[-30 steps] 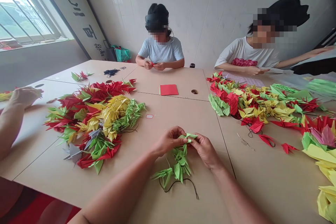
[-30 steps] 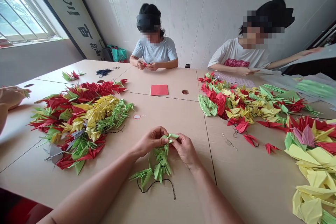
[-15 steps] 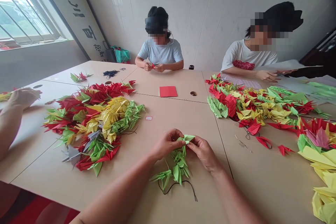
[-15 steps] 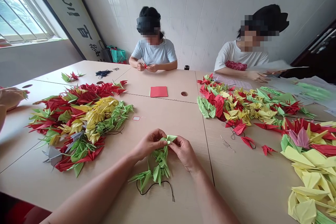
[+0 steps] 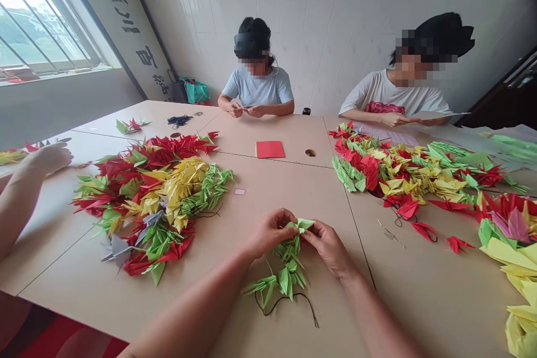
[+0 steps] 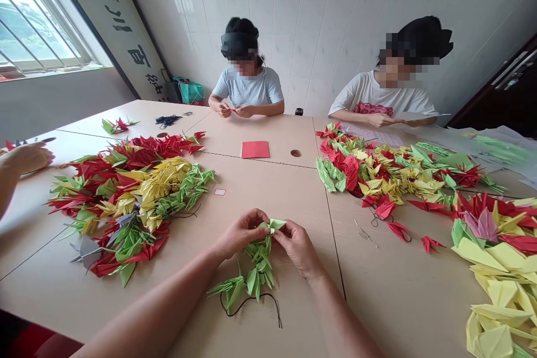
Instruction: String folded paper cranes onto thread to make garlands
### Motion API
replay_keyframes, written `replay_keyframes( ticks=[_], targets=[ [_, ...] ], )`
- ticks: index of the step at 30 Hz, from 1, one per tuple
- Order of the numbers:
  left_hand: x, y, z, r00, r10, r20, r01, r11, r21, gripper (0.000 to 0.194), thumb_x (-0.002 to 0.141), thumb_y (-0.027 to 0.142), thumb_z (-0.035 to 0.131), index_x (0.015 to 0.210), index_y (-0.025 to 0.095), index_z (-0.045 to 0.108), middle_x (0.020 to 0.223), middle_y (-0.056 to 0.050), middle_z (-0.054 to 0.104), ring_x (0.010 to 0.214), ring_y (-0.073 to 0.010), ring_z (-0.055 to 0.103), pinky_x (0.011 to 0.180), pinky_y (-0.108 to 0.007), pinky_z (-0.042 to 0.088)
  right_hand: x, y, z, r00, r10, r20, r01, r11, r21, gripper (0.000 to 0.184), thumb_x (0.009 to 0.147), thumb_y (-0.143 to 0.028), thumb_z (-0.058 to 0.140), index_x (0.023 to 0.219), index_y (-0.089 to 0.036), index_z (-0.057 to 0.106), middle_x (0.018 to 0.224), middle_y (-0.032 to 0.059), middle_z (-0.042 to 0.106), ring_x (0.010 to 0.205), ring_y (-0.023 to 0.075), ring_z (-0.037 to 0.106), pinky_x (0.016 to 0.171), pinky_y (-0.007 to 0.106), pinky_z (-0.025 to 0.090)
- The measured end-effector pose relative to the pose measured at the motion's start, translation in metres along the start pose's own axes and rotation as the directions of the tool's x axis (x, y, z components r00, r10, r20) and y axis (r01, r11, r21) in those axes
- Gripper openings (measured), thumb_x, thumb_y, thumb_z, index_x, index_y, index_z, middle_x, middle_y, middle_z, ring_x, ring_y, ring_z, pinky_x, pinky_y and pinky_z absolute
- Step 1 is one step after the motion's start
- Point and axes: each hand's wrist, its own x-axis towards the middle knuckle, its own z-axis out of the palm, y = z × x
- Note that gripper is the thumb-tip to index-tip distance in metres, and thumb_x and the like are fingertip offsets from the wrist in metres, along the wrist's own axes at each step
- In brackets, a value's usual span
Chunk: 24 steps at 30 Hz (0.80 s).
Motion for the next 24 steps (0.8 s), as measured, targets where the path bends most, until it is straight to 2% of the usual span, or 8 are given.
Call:
replay_keyframes(
  ticks=[14,24],
  targets=[
    [0.0031,0.0027,0.0021,1.000,-0.003,-0.018,0.003,1.000,0.003,0.034,0.068,0.041,0.069,0.082,0.015,0.054,0.069,0.000,0.056,0.059,-0.0077,0.051,0.054,-0.019,0.039,0.0029,-0.0029,0.0026,1.000,-0.004,-0.014,0.003,0.999,-0.035,0.033,0.067,-0.049,0.068,0.081,-0.019,0.064,0.079,0.0023,0.066,0.076,0.0185,0.059,0.073,0.032,0.048],
    [0.0010,0.0020,0.0011,1.000,-0.020,-0.019,0.020,1.000,-0.001,0.032,0.069,0.039,0.069,0.084,0.015,0.055,0.072,-0.001,0.055,0.062,-0.0084,0.052,0.055,-0.019,0.038,0.0028,0.0001,0.0015,1.000,-0.016,-0.006,0.016,0.999,-0.038,0.029,0.070,-0.046,0.067,0.081,-0.019,0.063,0.080,0.0017,0.066,0.076,0.0177,0.059,0.073,0.030,0.047]
  ],
)
